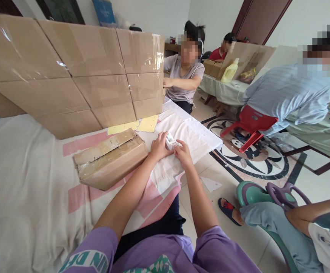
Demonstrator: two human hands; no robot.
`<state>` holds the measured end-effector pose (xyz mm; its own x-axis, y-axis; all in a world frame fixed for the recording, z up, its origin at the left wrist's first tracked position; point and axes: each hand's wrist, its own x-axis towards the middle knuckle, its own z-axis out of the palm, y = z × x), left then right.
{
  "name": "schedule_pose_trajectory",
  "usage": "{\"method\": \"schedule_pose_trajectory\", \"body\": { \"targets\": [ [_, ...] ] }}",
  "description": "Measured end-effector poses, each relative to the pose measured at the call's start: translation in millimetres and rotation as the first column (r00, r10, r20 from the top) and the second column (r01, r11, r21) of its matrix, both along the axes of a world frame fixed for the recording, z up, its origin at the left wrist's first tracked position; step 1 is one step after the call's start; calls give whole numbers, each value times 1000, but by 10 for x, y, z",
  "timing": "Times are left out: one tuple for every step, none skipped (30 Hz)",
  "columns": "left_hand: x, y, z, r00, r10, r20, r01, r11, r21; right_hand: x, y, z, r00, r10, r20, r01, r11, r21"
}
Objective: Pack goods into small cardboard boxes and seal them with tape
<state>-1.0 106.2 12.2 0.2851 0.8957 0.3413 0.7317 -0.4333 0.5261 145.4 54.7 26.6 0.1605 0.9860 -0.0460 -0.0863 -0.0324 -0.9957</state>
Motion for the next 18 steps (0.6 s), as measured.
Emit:
{"method": "schedule_pose_trajectory", "body": {
  "targets": [
    [-6, 0, 1, 1000, -9, 7, 9, 1000, 7, 1, -1, -9, 1000, 1, -4, -1, 1000, 6],
    [-13, -1, 3, 1000, -18, 12, 18, 1000, 13, 5, -6, -17, 1000, 2, -9, -2, 1000, 13],
    [-19, -2, 5, 999, -29, 15, 29, 999, 19, 10, -12, -26, 1000, 1, -14, 0, 1000, 23],
    [-24, -3, 6, 999, -39, 16, 38, 999, 25, 17, -19, -35, 1000, -3, -21, 4, 999, 35],
    [-28, -4, 7, 999, -47, 16, 47, 998, 32, 24, -25, -44, 1000, -8, -28, 9, 999, 46],
    [-30, -5, 7, 998, -54, 20, 53, 998, 39, 32, -29, -55, 999, -14, -34, 16, 998, 56],
    [-30, -4, 8, 998, -57, 25, 56, 997, 45, 38, -29, -67, 999, -18, -39, 20, 998, 63],
    [-29, -3, 9, 998, -57, 32, 56, 997, 48, 43, -26, -78, 999, -18, -43, 21, 998, 67],
    [-26, -2, 10, 998, -52, 37, 50, 998, 47, 45, -18, -89, 999, -15, -46, 18, 997, 69],
    [-22, 0, 12, 998, -44, 40, 42, 998, 41, 45, -7, -98, 999, -11, -45, 14, 998, 69],
    [-18, 1, 14, 999, -34, 38, 33, 999, 33, 42, 7, -105, 999, -6, -41, 9, 998, 68],
    [-15, 2, 15, 999, -25, 35, 24, 999, 25, 37, 21, -111, 999, -2, -35, 4, 998, 67],
    [-12, 3, 16, 999, -20, 32, 19, 1000, 20, 30, 36, -116, 1000, 0, -27, 2, 998, 67],
    [-10, 3, 16, 999, -18, 31, 17, 1000, 19, 23, 48, -119, 1000, -1, -19, 3, 998, 68],
    [-10, 4, 14, 999, -19, 32, 19, 1000, 22, 17, 58, -121, 1000, -2, -11, 3, 998, 68],
    [-12, 4, 12, 999, -23, 33, 22, 999, 25, 13, 64, -123, 1000, -3, -7, 3, 998, 68],
    [-16, 5, 9, 999, -26, 34, 25, 999, 29, 12, 67, -125, 1000, -2, -5, 2, 998, 67],
    [-21, 6, 6, 999, -32, 34, 31, 999, 33, 14, 66, -126, 1000, 0, -5, 0, 998, 67]
  ]
}}
